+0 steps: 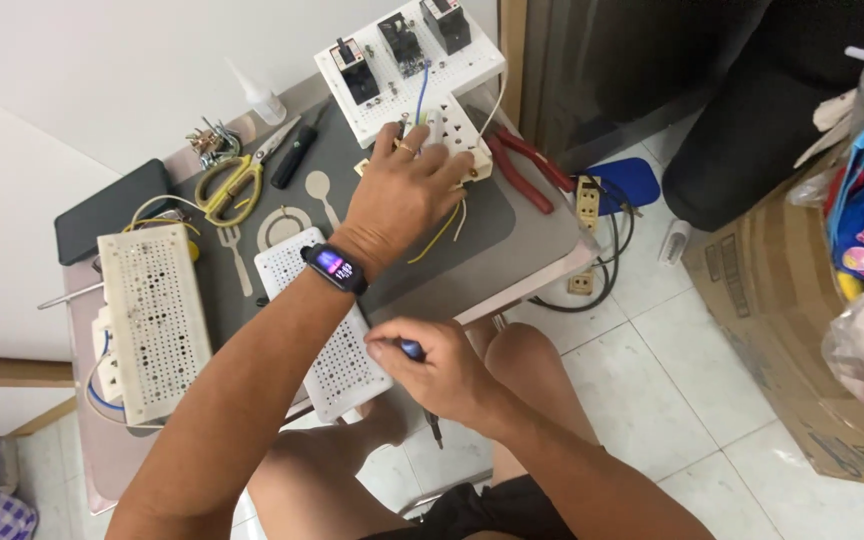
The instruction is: Wiring an electrical component by connecting wires to terminals using a screwdriver on a repair bench.
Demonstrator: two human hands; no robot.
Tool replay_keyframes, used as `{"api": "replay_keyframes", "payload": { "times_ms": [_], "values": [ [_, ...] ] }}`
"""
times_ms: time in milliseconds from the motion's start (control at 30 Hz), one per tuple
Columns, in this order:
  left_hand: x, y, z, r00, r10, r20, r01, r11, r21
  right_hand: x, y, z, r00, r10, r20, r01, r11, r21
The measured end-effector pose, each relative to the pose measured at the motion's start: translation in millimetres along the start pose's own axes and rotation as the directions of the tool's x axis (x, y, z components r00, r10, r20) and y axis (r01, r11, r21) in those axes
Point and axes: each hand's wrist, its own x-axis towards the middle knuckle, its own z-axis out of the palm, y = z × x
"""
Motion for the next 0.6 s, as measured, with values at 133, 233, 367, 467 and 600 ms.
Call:
{"api": "replay_keyframes", "payload": {
  "times_ms": [133,233,367,467,600],
  "values": [
    [4.9,9.7,-16.4,0.999,-0.029,0.033,0.028,0.999,0.045,0.8,-4.7,-11.2,0.995,-0.034,0.090,0.032,0.999,0.021],
    [7.4,12.2,-26.3,0.987,-0.056,0.152,0.044,0.996,0.079,-6.4,-6.1,-26.0,0.952,0.069,0.297,-0.126,0.976,0.176],
    [15.6,12.2,-36.7,0.985,-0.022,0.173,0.013,0.998,0.057,-33.0,22.2,-44.9,0.784,0.429,0.449,-0.527,0.842,0.116],
    [18.1,12.2,-41.3,0.990,0.030,0.136,-0.037,0.998,0.046,-48.0,35.5,-52.8,0.652,0.655,0.383,-0.719,0.694,0.038],
    [15.1,6.0,-62.1,0.990,-0.067,0.128,0.074,0.996,-0.055,-50.5,40.4,-52.7,0.607,0.737,0.296,-0.788,0.606,0.106]
  ]
}}
